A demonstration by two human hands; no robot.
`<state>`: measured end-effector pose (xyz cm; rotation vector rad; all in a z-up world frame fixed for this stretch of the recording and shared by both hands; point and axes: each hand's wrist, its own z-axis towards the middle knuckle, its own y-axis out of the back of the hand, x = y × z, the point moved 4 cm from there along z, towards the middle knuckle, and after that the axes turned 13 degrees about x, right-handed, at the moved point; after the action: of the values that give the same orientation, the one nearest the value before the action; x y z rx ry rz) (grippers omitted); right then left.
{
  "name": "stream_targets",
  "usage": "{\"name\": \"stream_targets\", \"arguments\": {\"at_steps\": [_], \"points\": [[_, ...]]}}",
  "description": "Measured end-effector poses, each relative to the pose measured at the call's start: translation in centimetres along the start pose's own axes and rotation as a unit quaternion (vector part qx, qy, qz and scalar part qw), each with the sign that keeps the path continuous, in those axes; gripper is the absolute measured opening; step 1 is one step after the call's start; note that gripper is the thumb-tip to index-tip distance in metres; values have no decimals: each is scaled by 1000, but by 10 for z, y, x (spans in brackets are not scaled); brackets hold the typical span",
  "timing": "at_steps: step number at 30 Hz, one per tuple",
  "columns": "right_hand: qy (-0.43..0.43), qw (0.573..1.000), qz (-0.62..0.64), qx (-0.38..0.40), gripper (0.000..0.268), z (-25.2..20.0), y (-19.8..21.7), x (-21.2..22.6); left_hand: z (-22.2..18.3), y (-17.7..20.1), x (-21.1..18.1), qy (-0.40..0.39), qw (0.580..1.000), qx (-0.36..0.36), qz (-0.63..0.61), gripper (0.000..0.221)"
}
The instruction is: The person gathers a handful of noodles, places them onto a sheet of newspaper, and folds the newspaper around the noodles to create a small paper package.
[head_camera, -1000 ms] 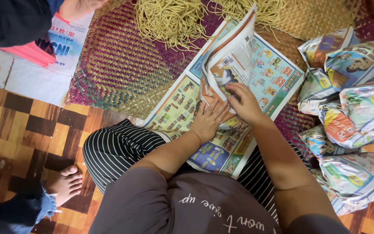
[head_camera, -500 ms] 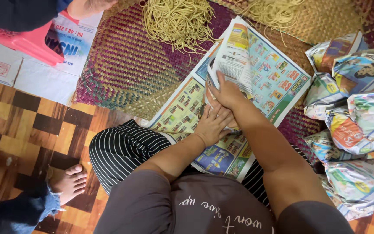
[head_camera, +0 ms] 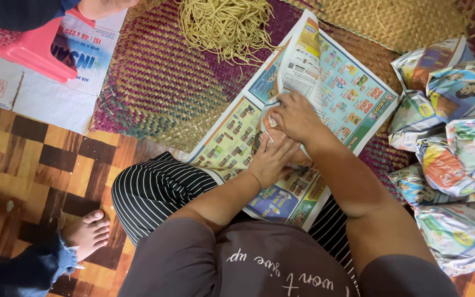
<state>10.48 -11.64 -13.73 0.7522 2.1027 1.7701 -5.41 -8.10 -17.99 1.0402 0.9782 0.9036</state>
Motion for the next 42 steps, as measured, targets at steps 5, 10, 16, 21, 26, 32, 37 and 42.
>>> {"name": "stream_targets", "arguments": {"at_steps": [5, 10, 16, 21, 26, 32, 37, 42], "points": [[19, 968, 228, 98, 48, -13, -23, -15, 1, -2, -7, -7, 998, 49, 36, 80], [-37, 912, 394, 109, 54, -6, -21, -26, 22, 0, -2, -16, 997, 11, 74, 60], [-129, 863, 459, 169, 59, -3, -33, -26, 18, 2, 9, -27, 997, -16, 76, 53], [-104, 783, 570, 227, 63, -12, -51, 38, -19, 33, 13, -8, 979, 203, 24, 66], [-123, 770, 545, 309, 58, -27, -70, 76, -35, 63, 25, 39, 847, 525, -72, 122], [-162, 919, 353, -70, 73, -18, -19, 9, 7, 22, 78, 19, 830, 536, -150, 122], [-261, 805, 523, 108, 97, -1, -29, 3, 22, 33, 82, 24, 810, 551, -201, 126], [-246, 806, 513, 166, 67, -16, -17, 21, 13, 39, 75, 27, 824, 547, -144, 127]]}}
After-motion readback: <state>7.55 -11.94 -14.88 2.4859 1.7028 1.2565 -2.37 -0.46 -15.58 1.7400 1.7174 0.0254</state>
